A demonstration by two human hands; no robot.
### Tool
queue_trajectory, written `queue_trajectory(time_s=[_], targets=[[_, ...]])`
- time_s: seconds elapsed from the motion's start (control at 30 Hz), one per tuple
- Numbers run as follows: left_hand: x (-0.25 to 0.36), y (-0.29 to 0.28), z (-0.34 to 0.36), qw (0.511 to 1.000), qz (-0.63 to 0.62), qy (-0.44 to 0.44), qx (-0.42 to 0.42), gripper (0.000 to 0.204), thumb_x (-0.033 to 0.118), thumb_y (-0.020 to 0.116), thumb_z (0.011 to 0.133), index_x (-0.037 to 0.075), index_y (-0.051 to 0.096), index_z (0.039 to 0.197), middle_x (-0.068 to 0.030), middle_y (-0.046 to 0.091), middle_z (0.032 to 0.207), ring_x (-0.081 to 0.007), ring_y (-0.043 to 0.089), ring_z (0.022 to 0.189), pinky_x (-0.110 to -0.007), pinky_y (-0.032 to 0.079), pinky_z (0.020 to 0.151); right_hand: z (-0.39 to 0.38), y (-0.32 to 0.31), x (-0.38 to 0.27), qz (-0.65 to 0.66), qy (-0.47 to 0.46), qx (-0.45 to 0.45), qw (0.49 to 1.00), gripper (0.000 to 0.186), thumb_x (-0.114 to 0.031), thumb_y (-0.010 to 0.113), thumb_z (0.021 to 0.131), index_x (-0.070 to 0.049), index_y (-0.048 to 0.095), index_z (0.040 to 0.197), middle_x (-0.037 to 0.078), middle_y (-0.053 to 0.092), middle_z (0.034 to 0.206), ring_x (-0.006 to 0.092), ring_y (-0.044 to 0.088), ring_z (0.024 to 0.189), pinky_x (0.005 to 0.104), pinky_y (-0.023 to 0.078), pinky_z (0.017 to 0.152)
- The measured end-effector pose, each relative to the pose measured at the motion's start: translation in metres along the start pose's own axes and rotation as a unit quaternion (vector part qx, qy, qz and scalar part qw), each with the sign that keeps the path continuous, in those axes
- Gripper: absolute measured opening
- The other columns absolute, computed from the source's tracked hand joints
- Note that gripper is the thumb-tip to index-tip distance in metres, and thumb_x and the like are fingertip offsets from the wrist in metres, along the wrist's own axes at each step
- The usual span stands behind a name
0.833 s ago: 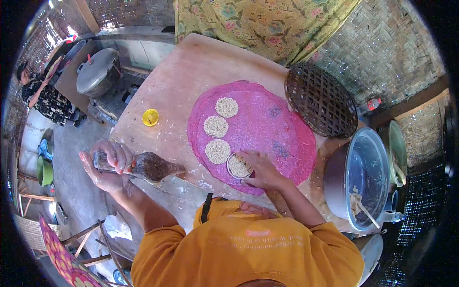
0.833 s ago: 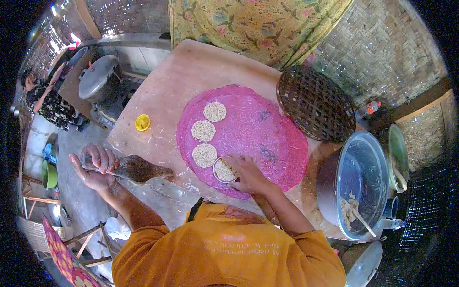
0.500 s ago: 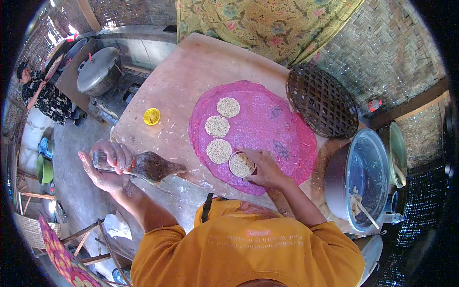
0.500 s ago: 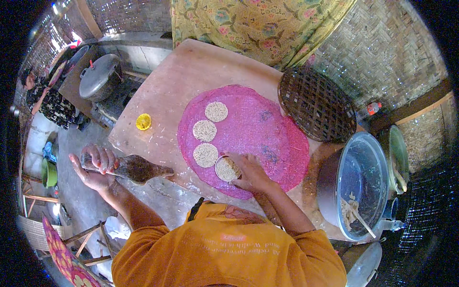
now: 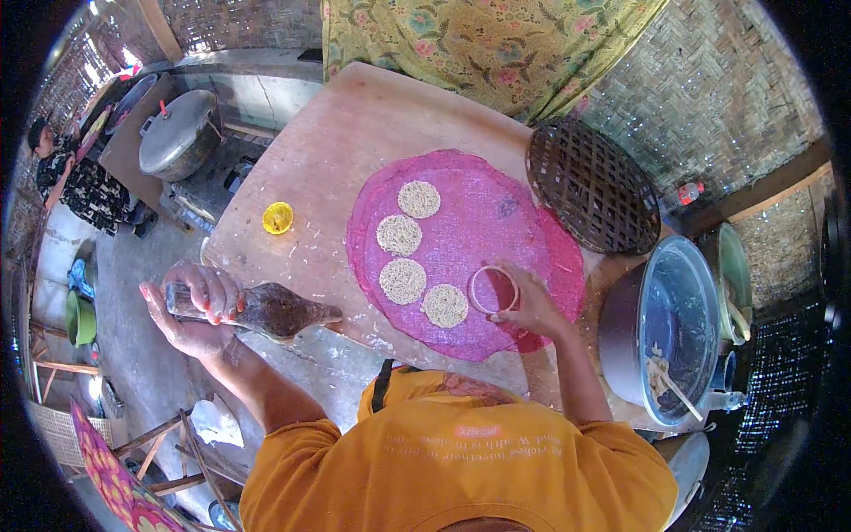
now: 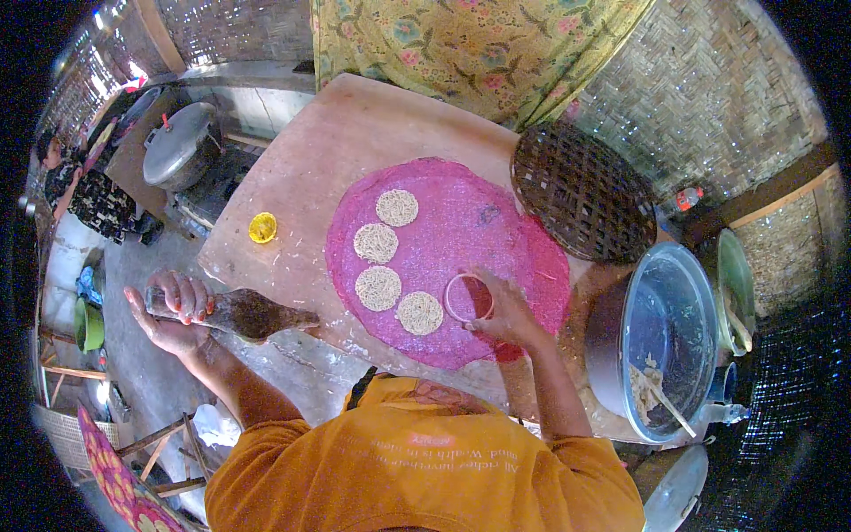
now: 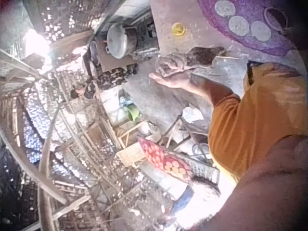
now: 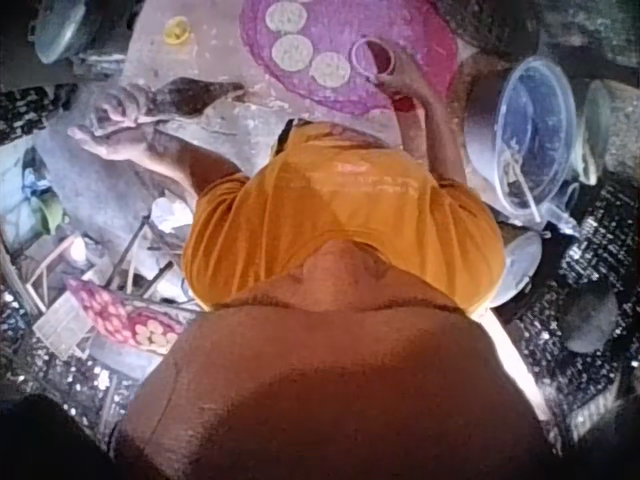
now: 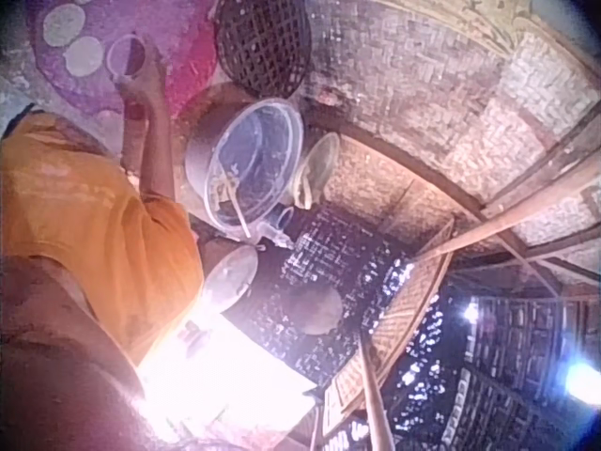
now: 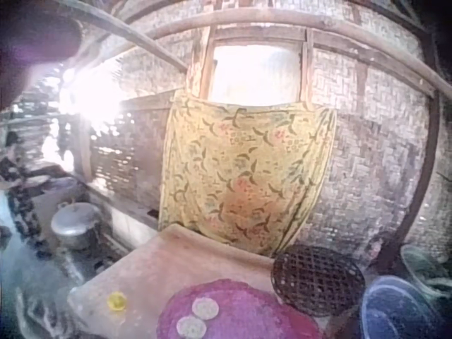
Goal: The person uses a wooden press tool to form individual discs of dough from a larger mass, then places the formed discs onto a pink cloth. The person repeatedly reloads the press with dough from a blue bowl using a small wooden paddle before pressing more discs.
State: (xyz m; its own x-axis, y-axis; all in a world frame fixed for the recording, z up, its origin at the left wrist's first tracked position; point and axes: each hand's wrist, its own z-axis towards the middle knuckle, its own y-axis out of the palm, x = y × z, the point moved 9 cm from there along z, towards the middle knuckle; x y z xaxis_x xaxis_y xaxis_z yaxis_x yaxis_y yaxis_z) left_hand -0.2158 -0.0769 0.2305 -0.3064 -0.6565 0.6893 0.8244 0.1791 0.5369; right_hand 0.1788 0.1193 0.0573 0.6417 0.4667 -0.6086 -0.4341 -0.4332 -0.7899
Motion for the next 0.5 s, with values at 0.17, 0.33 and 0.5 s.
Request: queue_trajectory(time_s=[0.17, 0.33, 0.5], targets=[[-0.005, -0.001, 0.003, 1.0, 0.001, 0.0, 0.012, 0.06, 0.056, 0.029, 0.095, 0.009, 0.041, 0.06, -0.0019, 0.036, 0.042, -0.0139, 0.032, 0.032, -0.027, 0.031, 0.035, -0.008, 0.003, -0.006, -0.049, -0.013, -0.047, 0.998, 0.096, -0.027, 0.082, 0.056, -0.015, 0.036, 0.14, 0.016, 0.051, 0.13, 0.0395, 0.045, 0.116, 0.0469, 0.033, 0.102], [-0.005, 0.005, -0.001, 0.997, 0.045, 0.004, 0.065, 0.061, 0.058, 0.029, 0.094, 0.011, 0.041, 0.058, -0.0002, 0.034, 0.04, -0.0136, 0.03, 0.031, -0.028, 0.029, 0.033, -0.003, 0.013, -0.015, -0.046, -0.029, -0.064, 0.996, 0.091, -0.021, 0.079, 0.057, -0.017, 0.038, 0.138, 0.015, 0.051, 0.13, 0.0391, 0.045, 0.117, 0.048, 0.033, 0.102], [-0.016, -0.022, -0.017, 0.977, 0.056, -0.026, 0.206, 0.062, 0.059, 0.033, 0.093, 0.01, 0.043, 0.057, -0.0021, 0.038, 0.044, -0.0166, 0.035, 0.032, -0.032, 0.034, 0.034, -0.002, 0.016, -0.032, -0.059, -0.039, -0.064, 0.995, 0.088, -0.016, 0.076, 0.056, -0.016, 0.04, 0.136, 0.016, 0.051, 0.13, 0.0369, 0.044, 0.122, 0.0472, 0.033, 0.103]])
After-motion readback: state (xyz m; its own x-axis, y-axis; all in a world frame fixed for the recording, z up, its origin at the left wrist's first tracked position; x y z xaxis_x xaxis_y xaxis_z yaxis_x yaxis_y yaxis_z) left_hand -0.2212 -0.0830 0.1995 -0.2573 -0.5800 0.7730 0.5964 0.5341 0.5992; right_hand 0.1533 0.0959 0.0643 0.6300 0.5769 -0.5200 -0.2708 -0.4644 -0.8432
